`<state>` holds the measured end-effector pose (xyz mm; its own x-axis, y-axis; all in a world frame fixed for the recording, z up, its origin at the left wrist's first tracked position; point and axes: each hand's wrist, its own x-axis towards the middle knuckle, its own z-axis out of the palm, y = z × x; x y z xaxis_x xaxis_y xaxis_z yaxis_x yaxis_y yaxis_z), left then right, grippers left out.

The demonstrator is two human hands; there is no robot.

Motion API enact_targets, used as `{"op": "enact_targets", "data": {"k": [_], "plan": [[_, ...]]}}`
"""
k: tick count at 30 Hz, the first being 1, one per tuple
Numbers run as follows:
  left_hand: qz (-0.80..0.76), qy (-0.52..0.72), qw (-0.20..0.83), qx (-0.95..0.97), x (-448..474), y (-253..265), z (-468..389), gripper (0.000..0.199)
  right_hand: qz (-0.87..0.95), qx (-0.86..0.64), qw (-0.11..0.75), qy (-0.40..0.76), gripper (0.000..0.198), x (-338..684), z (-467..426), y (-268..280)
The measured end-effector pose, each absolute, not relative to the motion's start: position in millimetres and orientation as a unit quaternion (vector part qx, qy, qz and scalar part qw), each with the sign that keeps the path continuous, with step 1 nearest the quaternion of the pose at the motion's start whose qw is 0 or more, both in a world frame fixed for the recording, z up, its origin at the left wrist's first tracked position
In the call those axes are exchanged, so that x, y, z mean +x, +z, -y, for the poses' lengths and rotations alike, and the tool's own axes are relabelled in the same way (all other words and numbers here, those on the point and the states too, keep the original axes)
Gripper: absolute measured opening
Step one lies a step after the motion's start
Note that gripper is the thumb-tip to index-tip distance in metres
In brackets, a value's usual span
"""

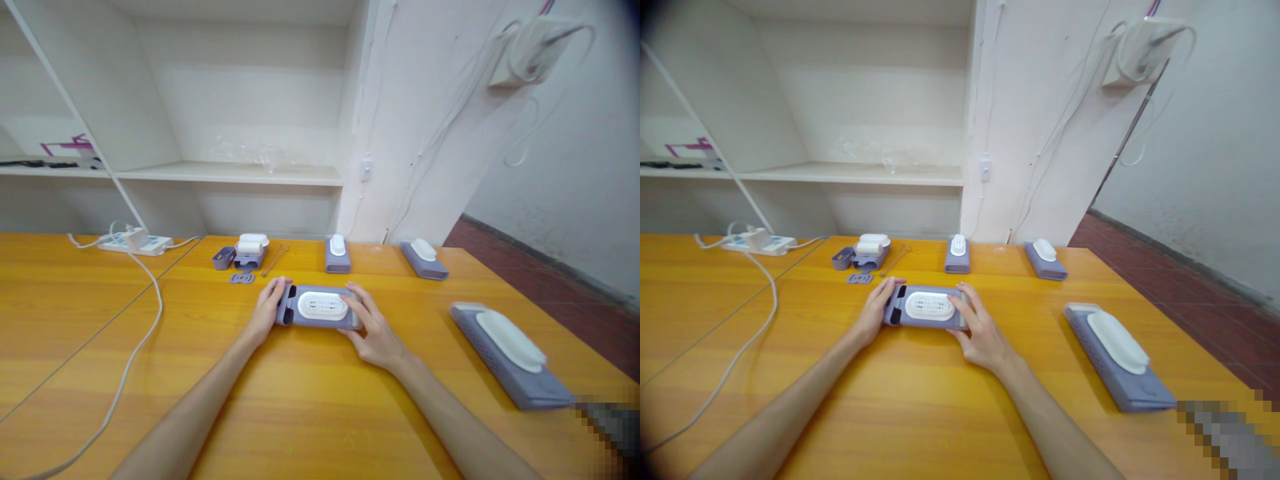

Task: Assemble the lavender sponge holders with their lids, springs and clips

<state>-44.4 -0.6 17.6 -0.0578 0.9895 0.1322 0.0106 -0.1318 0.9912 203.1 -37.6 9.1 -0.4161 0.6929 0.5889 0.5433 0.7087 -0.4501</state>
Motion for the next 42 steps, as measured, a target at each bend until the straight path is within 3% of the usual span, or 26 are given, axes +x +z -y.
{"op": "enact_targets", "data": {"k": [9, 22, 28, 35, 42], "plan": [[-0.518, 0.459, 0.376, 0.617, -46, 19, 6, 0.052, 0.83, -0.401, 0.371, 0.113, 0.061, 205, 34, 4], [-0.461, 0.496, 0.33, 0.658, -35, 14, 14, 0.037, 0.833, -0.395, 0.374, 0.099, 0.059, 206, 34, 3], [-0.483, 0.492, 0.303, 0.657, -35, 12, 15, 0.061, 0.812, -0.412, 0.395, 0.122, 0.058, 206, 34, 5], [-0.477, 0.45, 0.317, 0.686, -30, 15, 15, 0.117, 0.785, -0.428, 0.426, 0.14, 0.058, 206, 32, 6], [-0.509, 0.445, 0.28, 0.682, -31, 8, 11, 0.117, 0.786, -0.428, 0.428, 0.128, 0.061, 206, 34, 8]]}}
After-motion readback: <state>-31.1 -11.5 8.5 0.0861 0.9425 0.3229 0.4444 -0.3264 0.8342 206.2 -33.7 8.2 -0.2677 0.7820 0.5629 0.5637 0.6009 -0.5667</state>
